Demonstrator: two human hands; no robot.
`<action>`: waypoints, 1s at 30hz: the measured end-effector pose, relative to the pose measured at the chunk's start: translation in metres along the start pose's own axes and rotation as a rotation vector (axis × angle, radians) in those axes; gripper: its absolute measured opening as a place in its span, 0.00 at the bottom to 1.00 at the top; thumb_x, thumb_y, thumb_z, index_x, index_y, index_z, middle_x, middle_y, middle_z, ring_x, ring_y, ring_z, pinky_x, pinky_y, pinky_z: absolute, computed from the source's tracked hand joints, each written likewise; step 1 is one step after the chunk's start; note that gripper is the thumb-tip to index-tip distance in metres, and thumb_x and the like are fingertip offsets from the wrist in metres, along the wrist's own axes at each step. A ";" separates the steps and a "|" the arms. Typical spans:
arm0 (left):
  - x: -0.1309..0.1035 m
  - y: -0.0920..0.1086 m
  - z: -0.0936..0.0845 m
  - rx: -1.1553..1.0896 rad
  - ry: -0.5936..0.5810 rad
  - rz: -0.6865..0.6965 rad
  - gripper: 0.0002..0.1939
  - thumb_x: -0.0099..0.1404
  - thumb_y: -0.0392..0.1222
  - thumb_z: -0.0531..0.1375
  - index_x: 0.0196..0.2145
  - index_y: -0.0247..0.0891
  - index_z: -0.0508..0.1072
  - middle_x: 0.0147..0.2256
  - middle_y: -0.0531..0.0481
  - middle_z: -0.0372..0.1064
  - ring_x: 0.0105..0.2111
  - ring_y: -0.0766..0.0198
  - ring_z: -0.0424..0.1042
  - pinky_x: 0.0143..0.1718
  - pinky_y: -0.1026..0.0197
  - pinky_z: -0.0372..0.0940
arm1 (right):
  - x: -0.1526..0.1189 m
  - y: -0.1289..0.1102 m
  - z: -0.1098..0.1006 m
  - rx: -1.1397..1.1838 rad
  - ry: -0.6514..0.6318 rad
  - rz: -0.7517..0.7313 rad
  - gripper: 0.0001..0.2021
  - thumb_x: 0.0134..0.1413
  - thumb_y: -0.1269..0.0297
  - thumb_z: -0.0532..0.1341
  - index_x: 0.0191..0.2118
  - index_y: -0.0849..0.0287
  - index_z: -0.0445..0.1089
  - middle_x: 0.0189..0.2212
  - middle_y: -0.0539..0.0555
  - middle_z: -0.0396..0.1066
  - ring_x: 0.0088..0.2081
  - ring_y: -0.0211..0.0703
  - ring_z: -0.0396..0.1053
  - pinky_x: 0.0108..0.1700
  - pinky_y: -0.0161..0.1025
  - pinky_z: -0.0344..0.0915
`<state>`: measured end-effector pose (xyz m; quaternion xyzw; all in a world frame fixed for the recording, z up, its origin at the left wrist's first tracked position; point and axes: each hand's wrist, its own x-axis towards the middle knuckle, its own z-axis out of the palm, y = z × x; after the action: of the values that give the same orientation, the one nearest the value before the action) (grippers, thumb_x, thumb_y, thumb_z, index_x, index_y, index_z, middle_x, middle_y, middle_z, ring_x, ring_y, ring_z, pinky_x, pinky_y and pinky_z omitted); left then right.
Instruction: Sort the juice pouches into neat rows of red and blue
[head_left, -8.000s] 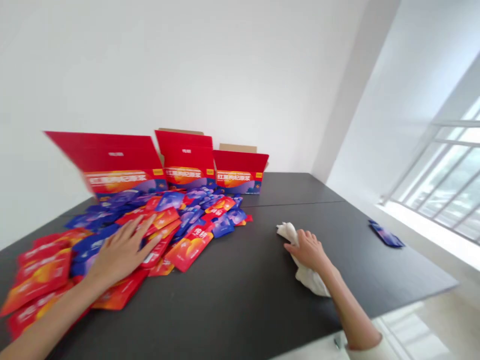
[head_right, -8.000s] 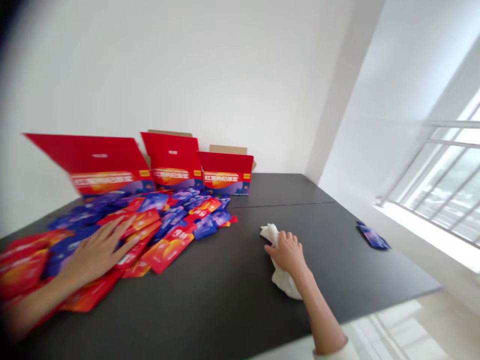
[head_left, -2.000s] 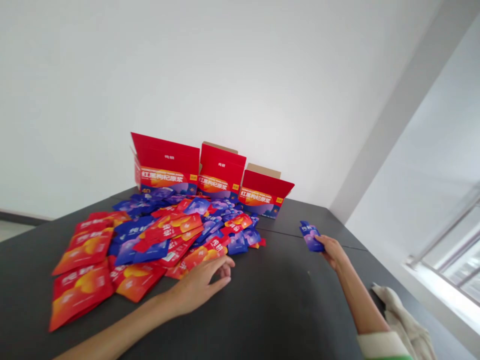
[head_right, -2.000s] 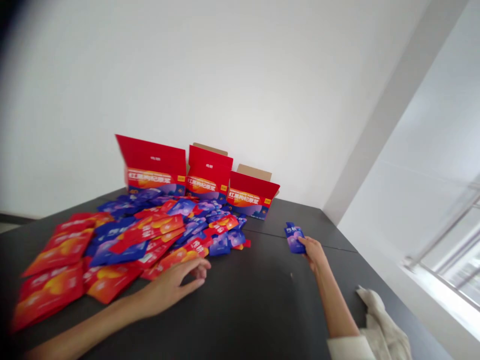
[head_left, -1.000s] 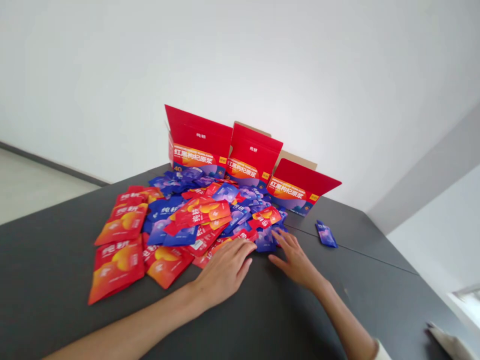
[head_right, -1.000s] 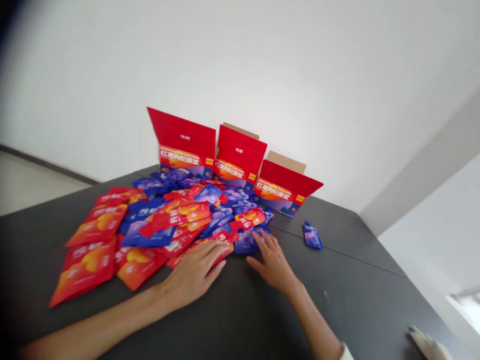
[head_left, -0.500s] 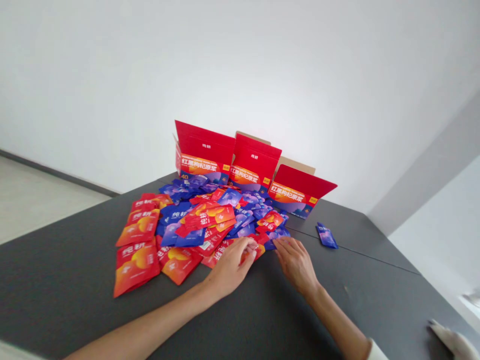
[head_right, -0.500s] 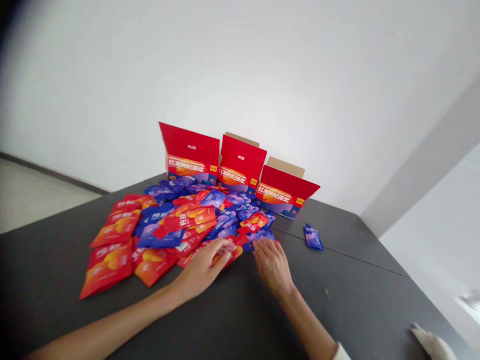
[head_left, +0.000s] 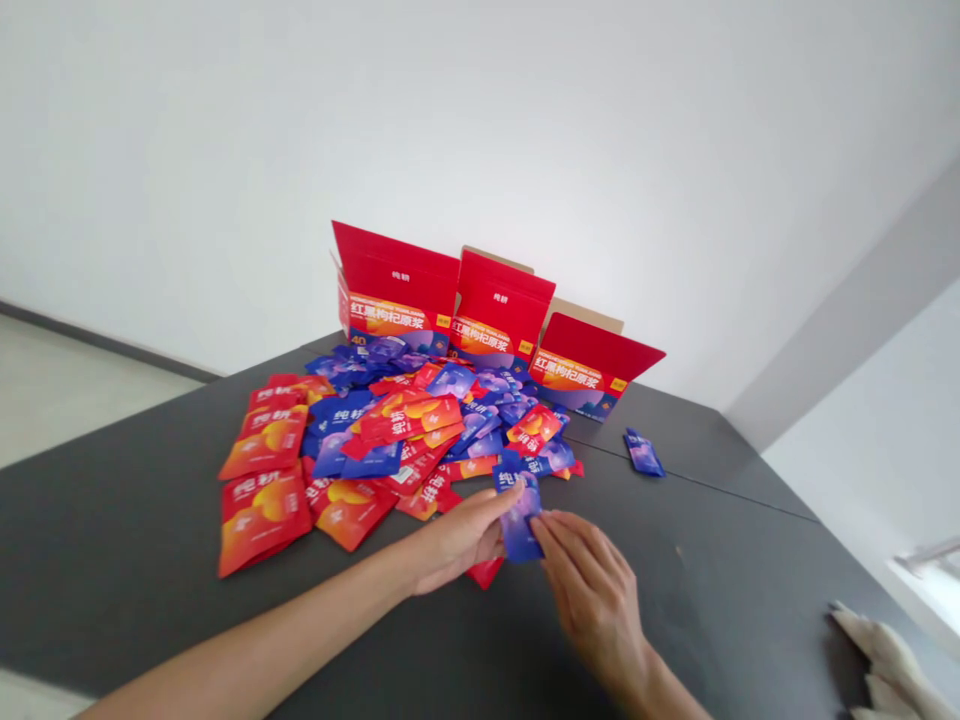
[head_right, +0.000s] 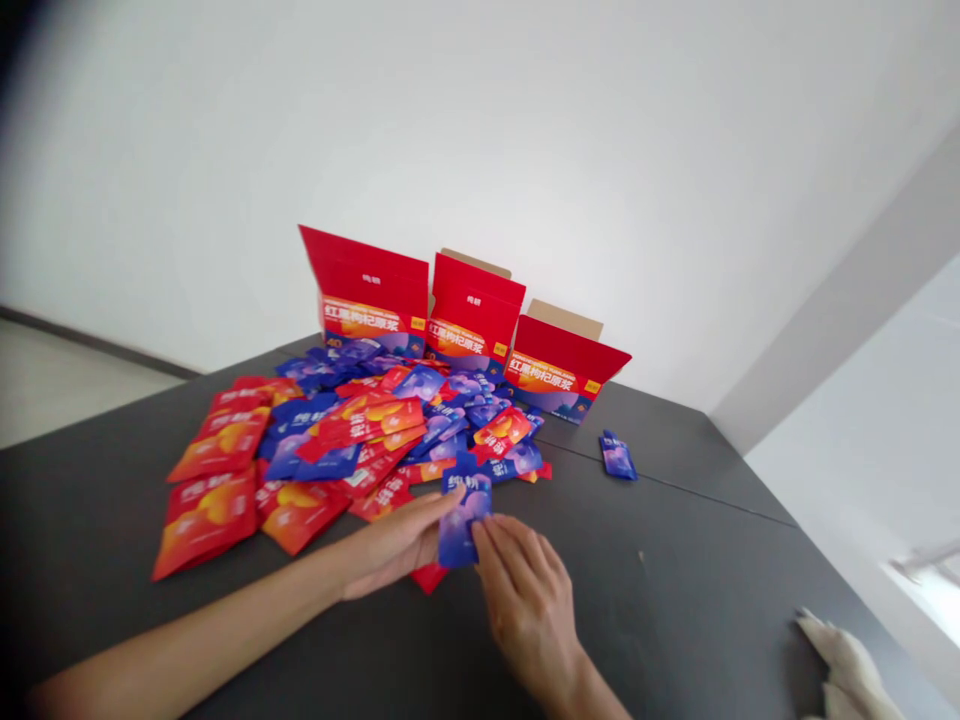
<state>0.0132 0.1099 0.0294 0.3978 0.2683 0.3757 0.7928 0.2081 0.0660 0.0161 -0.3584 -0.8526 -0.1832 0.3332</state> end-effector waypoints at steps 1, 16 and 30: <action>-0.003 0.000 0.001 0.004 0.048 0.001 0.17 0.62 0.51 0.64 0.43 0.35 0.73 0.39 0.46 0.78 0.40 0.60 0.77 0.45 0.59 0.68 | 0.000 -0.005 0.002 0.049 -0.021 -0.005 0.24 0.62 0.72 0.58 0.63 0.55 0.61 0.50 0.58 0.74 0.53 0.49 0.69 0.53 0.48 0.69; -0.005 -0.012 -0.004 0.272 0.091 0.131 0.26 0.70 0.55 0.55 0.59 0.39 0.66 0.55 0.44 0.72 0.59 0.52 0.66 0.61 0.47 0.60 | 0.027 -0.020 0.021 1.193 -0.033 0.817 0.15 0.59 0.55 0.61 0.49 0.55 0.65 0.40 0.52 0.73 0.38 0.42 0.71 0.40 0.39 0.69; -0.001 -0.010 -0.019 0.872 0.171 0.346 0.22 0.70 0.55 0.52 0.60 0.52 0.61 0.63 0.49 0.62 0.64 0.53 0.58 0.64 0.44 0.54 | -0.020 0.261 -0.039 0.492 0.214 1.415 0.18 0.56 0.54 0.61 0.44 0.65 0.72 0.36 0.54 0.76 0.34 0.41 0.72 0.33 0.34 0.66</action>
<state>0.0022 0.1131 0.0107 0.7000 0.3951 0.3861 0.4526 0.4265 0.2111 0.0487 -0.7158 -0.3983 0.2362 0.5226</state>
